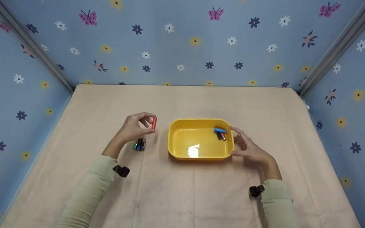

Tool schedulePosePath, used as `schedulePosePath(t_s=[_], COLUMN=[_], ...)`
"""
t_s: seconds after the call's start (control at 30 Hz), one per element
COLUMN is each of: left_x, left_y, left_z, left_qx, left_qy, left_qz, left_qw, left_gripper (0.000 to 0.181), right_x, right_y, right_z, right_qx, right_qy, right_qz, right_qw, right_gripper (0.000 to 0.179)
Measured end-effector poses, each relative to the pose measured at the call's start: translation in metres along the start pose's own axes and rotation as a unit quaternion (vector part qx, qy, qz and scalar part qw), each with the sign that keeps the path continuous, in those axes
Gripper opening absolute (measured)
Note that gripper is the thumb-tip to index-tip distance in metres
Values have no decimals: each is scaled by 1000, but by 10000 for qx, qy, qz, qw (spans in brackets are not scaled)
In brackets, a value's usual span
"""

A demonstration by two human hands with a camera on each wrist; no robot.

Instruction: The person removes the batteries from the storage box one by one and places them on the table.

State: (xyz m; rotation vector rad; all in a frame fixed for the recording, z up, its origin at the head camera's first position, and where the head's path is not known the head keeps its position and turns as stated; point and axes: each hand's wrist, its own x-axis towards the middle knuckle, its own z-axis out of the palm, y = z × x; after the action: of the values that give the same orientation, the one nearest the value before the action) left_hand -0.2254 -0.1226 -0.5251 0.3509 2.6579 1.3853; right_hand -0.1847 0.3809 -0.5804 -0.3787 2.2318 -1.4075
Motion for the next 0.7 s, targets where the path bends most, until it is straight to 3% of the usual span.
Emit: schedulePosePath(t_s=[0.7], left_x=[-30], left_y=[-39], left_z=[-45], left_qx=[201], left_qy=[25], left_qz=[-360], left_qw=[9991], left_gripper=[57], right_x=[-1], right_y=[-1], right_z=[0], right_qx=[203], right_qy=[-37], right_qz=[69], right_qw=[9998], right_gripper=[101])
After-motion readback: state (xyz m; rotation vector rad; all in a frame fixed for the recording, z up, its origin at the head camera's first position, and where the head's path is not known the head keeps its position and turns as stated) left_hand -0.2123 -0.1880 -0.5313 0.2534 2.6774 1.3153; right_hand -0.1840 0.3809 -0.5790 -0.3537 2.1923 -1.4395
